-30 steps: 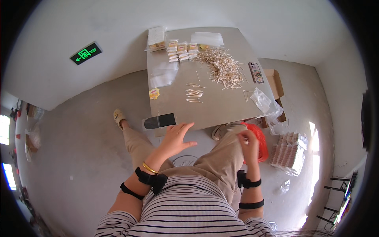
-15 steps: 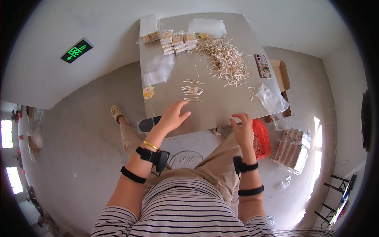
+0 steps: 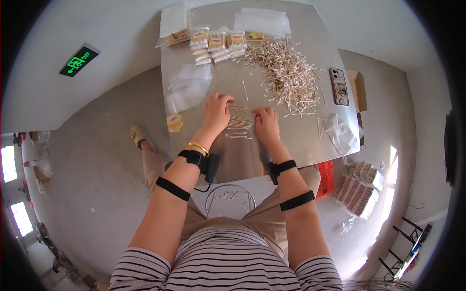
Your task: Sorting and aligning cotton swabs on a metal table for packaging.
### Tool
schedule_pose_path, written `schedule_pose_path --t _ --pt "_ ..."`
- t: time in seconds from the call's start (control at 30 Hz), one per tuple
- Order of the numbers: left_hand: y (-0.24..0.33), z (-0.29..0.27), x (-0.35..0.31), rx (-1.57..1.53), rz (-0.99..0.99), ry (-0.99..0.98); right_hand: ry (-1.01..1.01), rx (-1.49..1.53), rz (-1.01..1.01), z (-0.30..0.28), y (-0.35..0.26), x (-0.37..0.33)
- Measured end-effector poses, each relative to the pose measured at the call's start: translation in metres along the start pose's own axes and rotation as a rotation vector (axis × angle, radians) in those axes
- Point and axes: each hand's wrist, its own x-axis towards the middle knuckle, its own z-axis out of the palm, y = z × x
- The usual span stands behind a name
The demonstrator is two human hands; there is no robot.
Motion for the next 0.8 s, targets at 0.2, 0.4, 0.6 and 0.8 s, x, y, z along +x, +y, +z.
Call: schedule_pose_path --t 0.2,0.4,0.6,0.8 --pt "0.000 -0.001 -0.013 0.041 0.025 -0.001 0.015 0.020 -0.024 0.003 -0.016 0.030" --pt "0.011 -0.001 -0.029 -0.031 0.026 -0.021 0.054 -0.084 0.034 0.017 -0.024 0.073" --pt "0.012 -0.013 -0.031 -0.030 0.063 0.035 -0.174 -0.202 -0.090 0.020 -0.033 0.056" --pt "0.015 -0.005 -0.038 0.069 0.164 -0.135 -0.010 -0.260 -0.164 0.010 -0.031 0.115"
